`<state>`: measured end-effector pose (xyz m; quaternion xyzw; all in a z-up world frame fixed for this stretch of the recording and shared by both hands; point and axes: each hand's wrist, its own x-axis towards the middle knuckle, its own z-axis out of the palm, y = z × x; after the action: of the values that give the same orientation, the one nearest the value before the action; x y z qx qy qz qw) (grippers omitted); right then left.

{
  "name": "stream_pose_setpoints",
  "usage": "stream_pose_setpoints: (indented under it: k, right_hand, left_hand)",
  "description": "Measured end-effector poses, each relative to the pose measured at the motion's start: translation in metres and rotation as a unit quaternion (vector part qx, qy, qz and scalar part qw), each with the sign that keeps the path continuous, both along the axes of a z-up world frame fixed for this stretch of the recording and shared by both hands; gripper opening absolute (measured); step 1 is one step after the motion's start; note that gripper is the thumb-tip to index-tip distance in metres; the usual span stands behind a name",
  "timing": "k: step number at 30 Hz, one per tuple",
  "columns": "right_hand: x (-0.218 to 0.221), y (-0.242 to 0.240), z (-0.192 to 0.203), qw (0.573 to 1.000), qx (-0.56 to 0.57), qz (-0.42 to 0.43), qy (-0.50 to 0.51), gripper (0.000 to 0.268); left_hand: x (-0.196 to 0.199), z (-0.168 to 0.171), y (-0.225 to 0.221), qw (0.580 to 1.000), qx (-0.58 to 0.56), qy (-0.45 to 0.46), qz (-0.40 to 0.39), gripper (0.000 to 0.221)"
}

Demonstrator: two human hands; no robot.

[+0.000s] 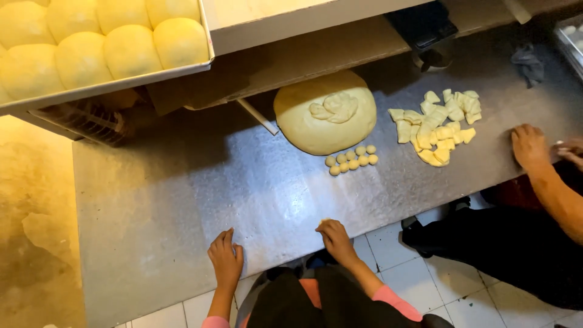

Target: Shaping bread dough into small round balls on a metal workbench.

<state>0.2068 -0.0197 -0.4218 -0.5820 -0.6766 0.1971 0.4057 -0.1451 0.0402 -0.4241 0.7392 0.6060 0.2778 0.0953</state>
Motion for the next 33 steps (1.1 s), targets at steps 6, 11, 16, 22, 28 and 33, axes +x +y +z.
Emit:
stream_pose_setpoints:
  k: [6,11,16,22,28,33]
  right_hand:
    - [0.030,0.041,0.031,0.990,-0.005,-0.115,-0.078,0.010]
    - [-0.026,0.059,0.065,0.994,-0.038,-0.091,0.055,0.017]
    - [0.000,-0.005,0.015,0.999,-0.037,-0.015,-0.002,0.016]
    - [0.030,0.040,0.017,0.991,-0.011,-0.125,-0.054,0.016]
    - [-0.020,0.020,0.025,0.998,-0.046,-0.036,0.001,0.019]
    - [0.032,-0.011,0.007,0.999,-0.038,0.007,-0.035,0.027]
  left_hand:
    - [0.003,0.003,0.002,1.000,-0.010,0.004,0.002,0.047]
    - [0.004,0.008,0.000,1.000,-0.023,-0.010,0.001,0.046]
    - [0.005,0.003,0.004,1.000,-0.012,-0.006,0.004,0.047]
    - [0.002,0.002,0.001,1.000,-0.008,0.003,0.007,0.047]
    - [0.005,0.002,-0.001,1.000,-0.007,-0.009,0.003,0.048]
    - [0.004,0.000,0.002,1.000,-0.006,-0.009,0.008,0.047]
